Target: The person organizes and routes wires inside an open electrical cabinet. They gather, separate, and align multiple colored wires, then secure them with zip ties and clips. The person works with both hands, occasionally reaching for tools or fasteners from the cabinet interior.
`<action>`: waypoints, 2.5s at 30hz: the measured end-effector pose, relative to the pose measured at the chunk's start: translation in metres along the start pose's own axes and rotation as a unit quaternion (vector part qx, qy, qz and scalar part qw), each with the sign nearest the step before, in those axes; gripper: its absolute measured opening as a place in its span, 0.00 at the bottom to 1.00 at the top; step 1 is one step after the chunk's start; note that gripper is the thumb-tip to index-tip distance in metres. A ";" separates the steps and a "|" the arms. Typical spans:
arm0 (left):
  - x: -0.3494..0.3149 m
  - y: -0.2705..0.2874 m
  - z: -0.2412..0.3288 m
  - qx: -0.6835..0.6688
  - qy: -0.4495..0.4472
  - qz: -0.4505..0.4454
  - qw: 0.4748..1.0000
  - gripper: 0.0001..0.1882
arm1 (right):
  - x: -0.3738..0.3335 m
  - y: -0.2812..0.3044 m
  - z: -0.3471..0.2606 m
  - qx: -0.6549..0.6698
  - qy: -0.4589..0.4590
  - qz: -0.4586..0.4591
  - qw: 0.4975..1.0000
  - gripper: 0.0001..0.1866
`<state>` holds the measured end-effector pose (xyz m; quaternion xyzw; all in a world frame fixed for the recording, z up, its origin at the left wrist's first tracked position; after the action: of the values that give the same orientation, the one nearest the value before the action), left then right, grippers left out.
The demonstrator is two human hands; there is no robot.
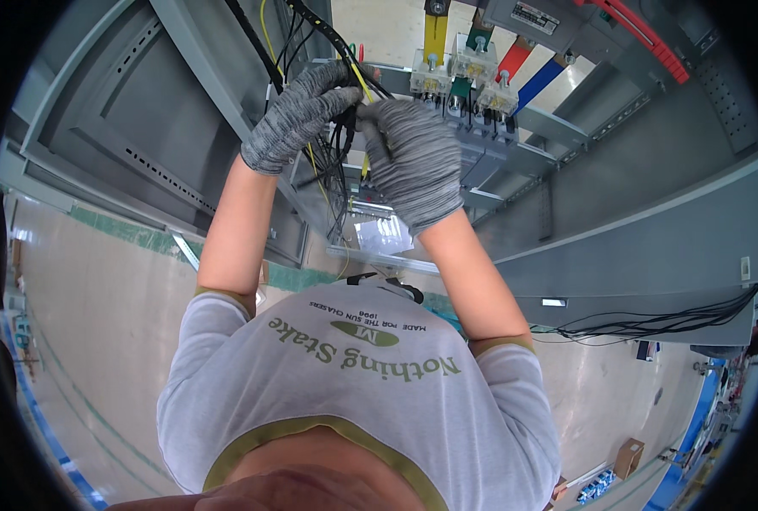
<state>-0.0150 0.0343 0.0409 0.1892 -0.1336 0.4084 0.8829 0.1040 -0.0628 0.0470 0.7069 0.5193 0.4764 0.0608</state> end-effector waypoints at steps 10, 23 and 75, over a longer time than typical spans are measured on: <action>0.000 0.013 0.003 0.113 0.028 -0.002 0.993 0.19 | 0.050 -0.007 0.035 0.186 -0.118 -0.088 0.971 0.15; -0.055 -0.015 -0.028 0.101 -0.044 0.258 0.960 0.20 | 0.057 -0.020 0.041 0.290 -0.205 -0.187 0.916 0.13; -0.055 -0.035 -0.045 -0.160 -0.022 0.272 0.949 0.14 | 0.065 -0.034 0.039 0.257 -0.204 -0.213 0.920 0.12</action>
<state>-0.0186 -0.0036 -0.0287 0.0106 -0.2630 0.6019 0.7540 0.1101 0.0206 0.0458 0.6531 0.7382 0.1477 0.0819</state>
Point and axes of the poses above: each hand's wrist, its own x-axis towards the middle knuckle, its own y-axis out of the back of the hand, z = x × y, the point moved 5 cm from there along x, towards the middle knuckle, and after that the axes turned 4 degrees about -y, right-handed, at the moved point
